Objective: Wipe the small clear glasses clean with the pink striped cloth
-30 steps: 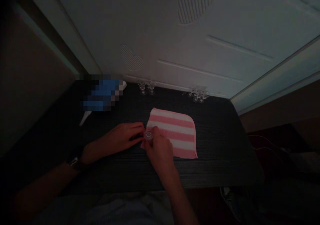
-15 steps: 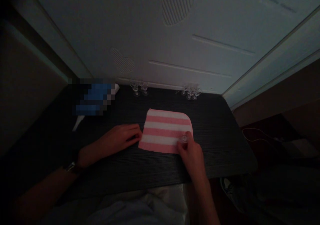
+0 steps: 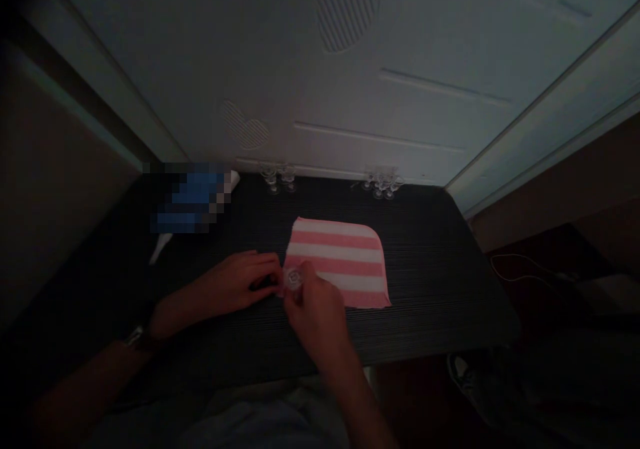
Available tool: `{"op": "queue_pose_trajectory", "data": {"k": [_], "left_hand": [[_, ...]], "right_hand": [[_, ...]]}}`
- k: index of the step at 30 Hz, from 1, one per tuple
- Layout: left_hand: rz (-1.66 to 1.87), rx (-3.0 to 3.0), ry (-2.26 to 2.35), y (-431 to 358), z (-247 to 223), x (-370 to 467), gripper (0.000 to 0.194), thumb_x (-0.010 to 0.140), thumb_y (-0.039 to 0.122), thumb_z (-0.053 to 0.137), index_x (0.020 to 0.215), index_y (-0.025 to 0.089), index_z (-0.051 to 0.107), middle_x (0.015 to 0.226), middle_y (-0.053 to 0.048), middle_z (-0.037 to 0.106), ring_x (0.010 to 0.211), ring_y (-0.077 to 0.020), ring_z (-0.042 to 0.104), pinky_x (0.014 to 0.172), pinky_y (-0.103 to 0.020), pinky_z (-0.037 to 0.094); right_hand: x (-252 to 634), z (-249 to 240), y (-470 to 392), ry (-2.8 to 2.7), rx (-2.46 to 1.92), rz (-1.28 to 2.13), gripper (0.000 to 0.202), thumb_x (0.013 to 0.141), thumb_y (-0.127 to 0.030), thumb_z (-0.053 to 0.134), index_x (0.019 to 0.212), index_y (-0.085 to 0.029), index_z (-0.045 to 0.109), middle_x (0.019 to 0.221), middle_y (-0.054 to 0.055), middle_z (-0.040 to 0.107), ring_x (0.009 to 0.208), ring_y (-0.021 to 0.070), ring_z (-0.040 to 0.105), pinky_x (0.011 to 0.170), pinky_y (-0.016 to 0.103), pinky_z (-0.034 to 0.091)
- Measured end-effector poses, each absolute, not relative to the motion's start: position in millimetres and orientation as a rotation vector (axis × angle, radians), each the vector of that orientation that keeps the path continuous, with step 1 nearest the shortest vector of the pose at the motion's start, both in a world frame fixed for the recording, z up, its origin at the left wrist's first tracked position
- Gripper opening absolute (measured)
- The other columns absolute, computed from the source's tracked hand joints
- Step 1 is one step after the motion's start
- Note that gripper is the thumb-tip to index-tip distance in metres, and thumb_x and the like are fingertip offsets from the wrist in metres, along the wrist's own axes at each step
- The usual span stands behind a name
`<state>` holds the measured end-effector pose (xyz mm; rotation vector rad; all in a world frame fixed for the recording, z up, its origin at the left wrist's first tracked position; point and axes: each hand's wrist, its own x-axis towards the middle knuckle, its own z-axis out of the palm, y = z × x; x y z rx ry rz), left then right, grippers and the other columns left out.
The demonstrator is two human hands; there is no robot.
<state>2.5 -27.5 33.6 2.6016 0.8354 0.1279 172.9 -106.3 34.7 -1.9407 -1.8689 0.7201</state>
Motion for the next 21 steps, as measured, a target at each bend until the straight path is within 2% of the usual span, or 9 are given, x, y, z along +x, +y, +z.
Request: {"op": "queue_pose_trajectory", "data": {"k": [9, 16, 21], "left_hand": [[0.107, 2.602, 0.822, -27.5, 24.6, 3.4, 0.011, 0.088, 0.024, 0.047, 0.087, 0.02, 0.057, 0.091, -0.001, 0.058, 0.079, -0.015, 0.054, 0.072, -0.027, 0.039], [0.129, 2.575, 0.8, -26.7, 28.1, 3.6, 0.013, 0.089, 0.025, 0.045, 0.082, 0.02, 0.056, 0.087, 0.001, 0.058, 0.075, -0.0136, 0.053, 0.072, -0.027, 0.038], [0.177, 2.531, 0.807, -26.6, 29.1, 4.3, 0.014, 0.088, 0.024, 0.045, 0.08, 0.02, 0.056, 0.084, 0.001, 0.058, 0.073, -0.0134, 0.053, 0.069, -0.026, 0.038]], "right_hand": [[165.7, 27.7, -104.4, -2.049, -1.998, 0.637, 0.019, 0.085, -0.029, 0.048, 0.103, -0.021, 0.047, 0.077, 0.005, 0.069, 0.067, 0.0228, 0.065, 0.053, 0.025, 0.03], [258.1, 27.3, -134.8, -1.769, -2.232, 0.696, 0.03, 0.085, -0.032, 0.049, 0.113, -0.022, 0.046, 0.08, 0.006, 0.069, 0.071, 0.0228, 0.065, 0.06, 0.027, 0.038], [312.1, 31.4, -154.7, -1.528, -2.411, 0.583, 0.013, 0.083, -0.033, 0.051, 0.092, -0.023, 0.051, 0.074, 0.004, 0.066, 0.066, 0.0223, 0.063, 0.059, 0.028, 0.04]]}}
